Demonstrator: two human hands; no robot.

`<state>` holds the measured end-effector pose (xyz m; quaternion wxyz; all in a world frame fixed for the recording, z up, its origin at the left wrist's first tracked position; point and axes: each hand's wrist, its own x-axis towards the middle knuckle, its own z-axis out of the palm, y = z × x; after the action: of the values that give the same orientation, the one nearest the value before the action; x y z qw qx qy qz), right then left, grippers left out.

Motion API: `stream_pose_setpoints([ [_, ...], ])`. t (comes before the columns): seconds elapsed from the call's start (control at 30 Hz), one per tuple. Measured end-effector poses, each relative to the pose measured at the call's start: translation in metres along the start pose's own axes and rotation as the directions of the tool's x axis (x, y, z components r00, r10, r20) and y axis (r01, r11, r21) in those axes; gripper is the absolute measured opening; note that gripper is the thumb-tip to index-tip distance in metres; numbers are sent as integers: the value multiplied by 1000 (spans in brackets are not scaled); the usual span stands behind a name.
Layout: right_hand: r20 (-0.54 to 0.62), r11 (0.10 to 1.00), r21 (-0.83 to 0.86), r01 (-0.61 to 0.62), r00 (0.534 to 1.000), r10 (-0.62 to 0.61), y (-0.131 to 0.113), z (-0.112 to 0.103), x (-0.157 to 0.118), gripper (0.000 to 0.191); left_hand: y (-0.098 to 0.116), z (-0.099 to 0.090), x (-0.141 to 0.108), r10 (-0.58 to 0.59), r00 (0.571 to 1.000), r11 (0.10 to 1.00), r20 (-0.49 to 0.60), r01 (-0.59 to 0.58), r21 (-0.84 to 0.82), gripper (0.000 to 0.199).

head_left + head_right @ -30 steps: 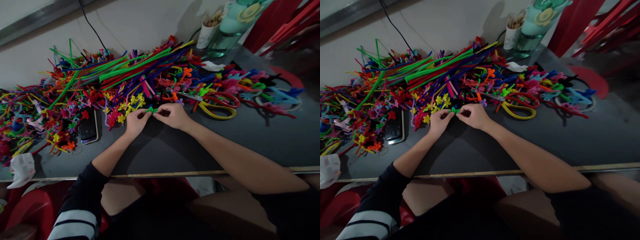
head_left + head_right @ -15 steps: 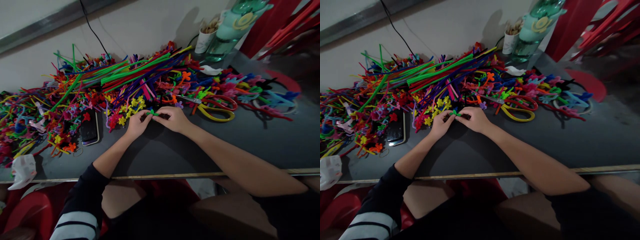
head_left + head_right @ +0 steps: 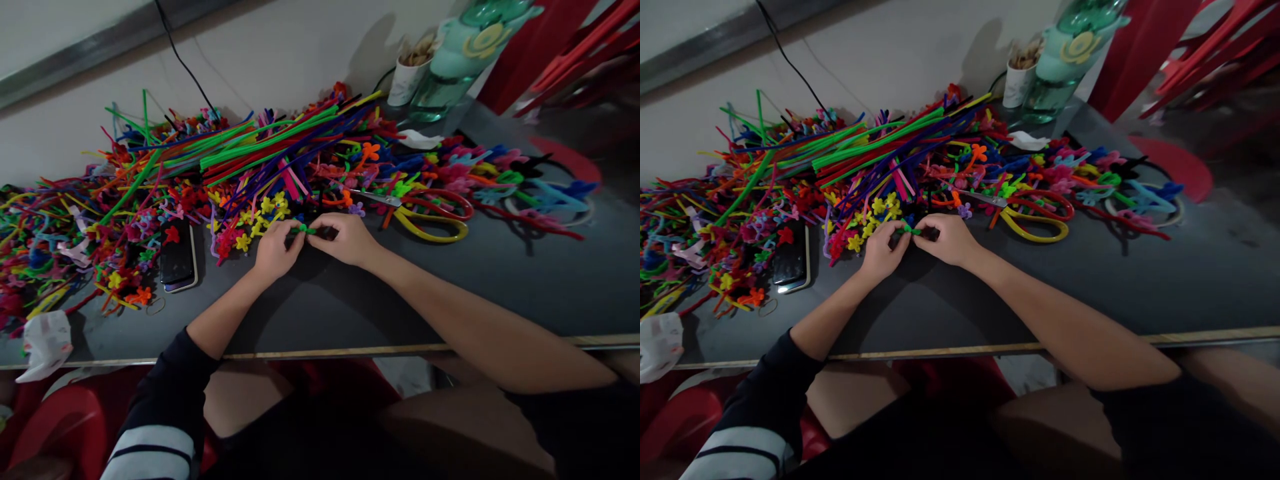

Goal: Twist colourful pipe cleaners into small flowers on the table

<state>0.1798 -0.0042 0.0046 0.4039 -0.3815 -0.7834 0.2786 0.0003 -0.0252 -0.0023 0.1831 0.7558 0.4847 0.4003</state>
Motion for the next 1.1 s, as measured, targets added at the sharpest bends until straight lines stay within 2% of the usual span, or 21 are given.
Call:
stream_pose_setpoints([
  [0.1,2,1000,7,2,1000,-2,0,-1,0,9,0,-2,2,-1,999,1000,46,2,-27,14],
  [0.23,-3,1000,2,-15,1000,15,1,0,0,6,-1,-2,3,-33,998,999,48,34,-34,13],
  [0.37,13,1000,12,-2,1000,1,1,1,0,6,-1,0,1,0,1000,1000,24,0,3,12],
  [0.53,47,991,132,-29,999,23,0,-3,-1,15,1,-1,0,60,998,998,-4,-60,-4,10],
  [0.63,164,944,302,-131,983,84,5,-7,1,20,2,-5,0,110,994,993,3,-110,-30,12],
  [0.73,333,849,456,-269,936,117,12,-11,5,27,2,-6,0,141,990,986,-3,-140,-91,14],
  [0.8,402,801,505,-322,909,113,17,-14,7,31,2,-5,0,139,990,979,-4,-138,-147,16],
  [0.9,441,778,527,-342,892,94,21,-17,9,33,2,-4,1,148,989,969,6,-144,-202,17],
  [1.03,456,802,508,-314,888,59,23,-18,9,34,6,-4,0,240,970,952,25,-230,-201,18],
  [1.1,461,809,504,-304,886,46,24,-18,9,36,7,-4,0,251,968,948,14,-243,-203,17],
])
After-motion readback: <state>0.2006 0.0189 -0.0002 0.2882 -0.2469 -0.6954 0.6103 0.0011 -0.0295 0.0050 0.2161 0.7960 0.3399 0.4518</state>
